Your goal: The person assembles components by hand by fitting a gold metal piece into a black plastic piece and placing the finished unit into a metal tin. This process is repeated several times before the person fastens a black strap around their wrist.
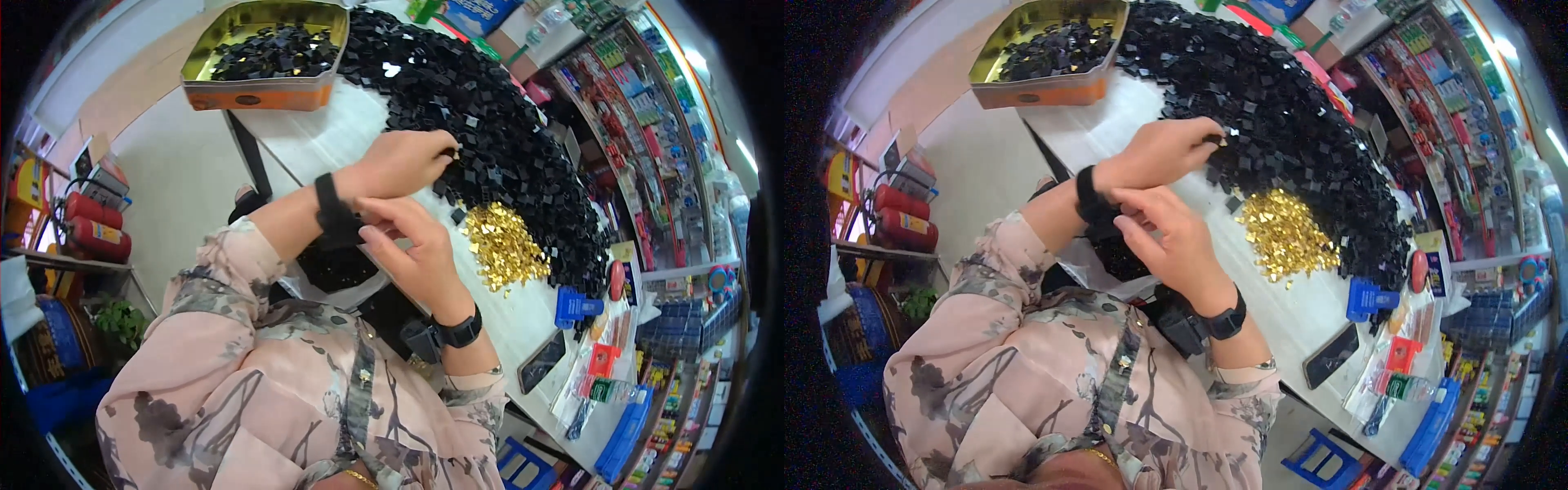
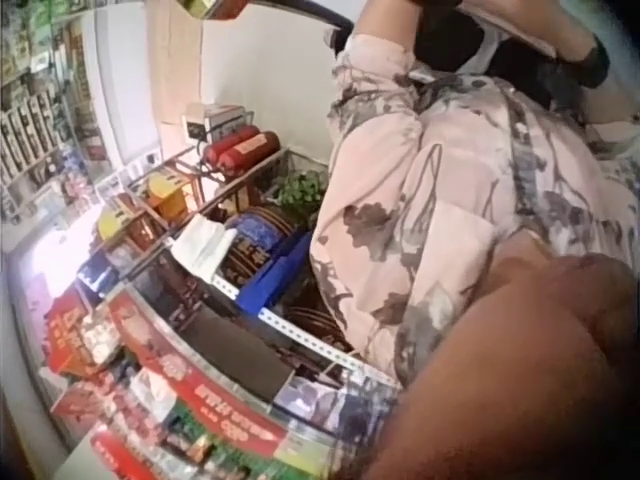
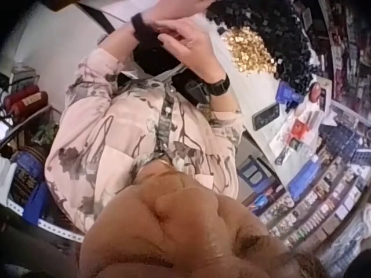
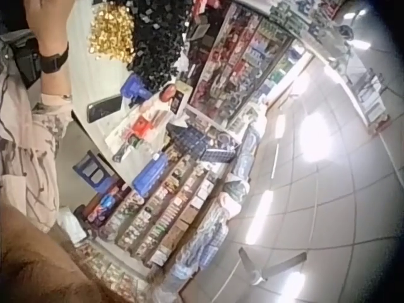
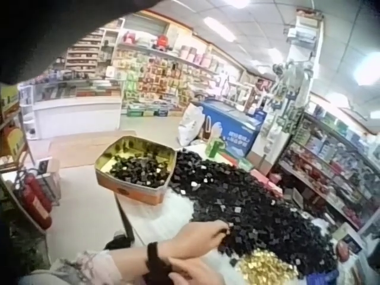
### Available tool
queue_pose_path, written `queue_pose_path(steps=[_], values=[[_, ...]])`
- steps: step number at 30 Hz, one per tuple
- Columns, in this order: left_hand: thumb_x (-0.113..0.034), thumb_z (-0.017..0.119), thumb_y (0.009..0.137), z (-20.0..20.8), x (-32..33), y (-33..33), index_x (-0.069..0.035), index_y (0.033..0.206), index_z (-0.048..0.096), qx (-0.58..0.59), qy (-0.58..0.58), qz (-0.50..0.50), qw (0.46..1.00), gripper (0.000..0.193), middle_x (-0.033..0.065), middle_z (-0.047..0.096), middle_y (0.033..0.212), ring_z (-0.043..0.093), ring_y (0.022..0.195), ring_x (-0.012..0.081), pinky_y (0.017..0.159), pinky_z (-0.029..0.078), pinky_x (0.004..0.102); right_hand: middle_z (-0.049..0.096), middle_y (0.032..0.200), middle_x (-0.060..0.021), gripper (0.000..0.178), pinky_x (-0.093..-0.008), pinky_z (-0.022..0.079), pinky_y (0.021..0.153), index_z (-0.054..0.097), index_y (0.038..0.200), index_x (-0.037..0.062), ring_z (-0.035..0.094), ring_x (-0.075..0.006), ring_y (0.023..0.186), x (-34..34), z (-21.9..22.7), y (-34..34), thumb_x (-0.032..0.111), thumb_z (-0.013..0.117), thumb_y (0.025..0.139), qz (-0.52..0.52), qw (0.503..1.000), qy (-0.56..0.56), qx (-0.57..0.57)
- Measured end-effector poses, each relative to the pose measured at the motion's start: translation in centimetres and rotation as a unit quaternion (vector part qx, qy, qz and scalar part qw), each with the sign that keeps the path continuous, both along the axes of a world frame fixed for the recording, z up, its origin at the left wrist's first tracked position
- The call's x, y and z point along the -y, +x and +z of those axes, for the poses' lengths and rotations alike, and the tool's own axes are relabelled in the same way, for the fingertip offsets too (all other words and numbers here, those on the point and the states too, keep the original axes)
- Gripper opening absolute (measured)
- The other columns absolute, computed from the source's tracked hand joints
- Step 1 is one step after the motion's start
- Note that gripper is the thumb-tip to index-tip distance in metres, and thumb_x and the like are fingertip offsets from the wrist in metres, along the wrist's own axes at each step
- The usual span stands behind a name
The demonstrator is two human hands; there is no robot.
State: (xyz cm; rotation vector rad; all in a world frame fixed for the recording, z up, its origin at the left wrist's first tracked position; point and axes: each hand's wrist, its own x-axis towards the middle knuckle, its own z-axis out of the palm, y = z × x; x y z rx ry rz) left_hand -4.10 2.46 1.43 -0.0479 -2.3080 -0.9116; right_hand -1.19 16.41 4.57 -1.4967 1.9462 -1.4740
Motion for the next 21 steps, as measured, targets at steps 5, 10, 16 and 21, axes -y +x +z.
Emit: queue_pose_path(steps=[5, 10, 16, 21], values=[[-0.021, 0.055, 0.088, 1.1, 0.7, 1.4, -0.008, 0.104, 0.058, 0.150, 0.415, -0.159, 0.883, 0.021, 0.0012, 0.057, 0.066, 0.051, 0.054, 0.0086, 0.048, 0.039, 0.0205, 0.060, 0.084, -0.0021, 0.014, -0.0197, 0.044, 0.061, 0.063, 0.097, 0.0010, 0.054, -0.0056, 0.071, -4.8, -1.4, -5.9, 0.006, 0.060, 0.084, -0.172, 0.984, 0.041, 0.018], [-0.023, 0.055, 0.089, 0.4, 0.0, 2.5, -0.007, 0.100, 0.059, 0.200, 0.516, -0.216, 0.804, 0.020, -0.0032, 0.055, 0.069, 0.045, 0.054, 0.0024, 0.048, 0.035, 0.0160, 0.059, 0.084, -0.0005, 0.016, -0.0192, 0.043, 0.060, 0.063, 0.096, -0.0001, 0.054, -0.0046, 0.069, -7.5, -2.6, -8.7, 0.010, 0.060, 0.084, -0.260, 0.956, 0.136, 0.018], [-0.019, 0.052, 0.090, -1.1, -0.8, 2.6, -0.009, 0.107, 0.056, 0.249, 0.479, -0.230, 0.810, 0.019, -0.0027, 0.057, 0.076, 0.046, 0.057, 0.0012, 0.048, 0.035, 0.0157, 0.059, 0.076, -0.0030, 0.019, -0.0226, 0.045, 0.059, 0.064, 0.096, 0.0017, 0.056, -0.0098, 0.064, -7.6, -4.2, -9.2, 0.013, 0.063, 0.080, -0.277, 0.944, 0.153, -0.093], [-0.016, 0.051, 0.090, -1.8, -1.2, 3.3, -0.010, 0.110, 0.054, 0.258, 0.471, -0.247, 0.806, 0.021, -0.0025, 0.058, 0.080, 0.047, 0.059, 0.0010, 0.050, 0.036, 0.0154, 0.059, 0.072, -0.0063, 0.021, -0.0266, 0.046, 0.059, 0.064, 0.094, 0.0035, 0.058, -0.0162, 0.063, -8.1, -2.6, -8.0, 0.015, 0.066, 0.076, -0.298, 0.925, 0.187, -0.142]])
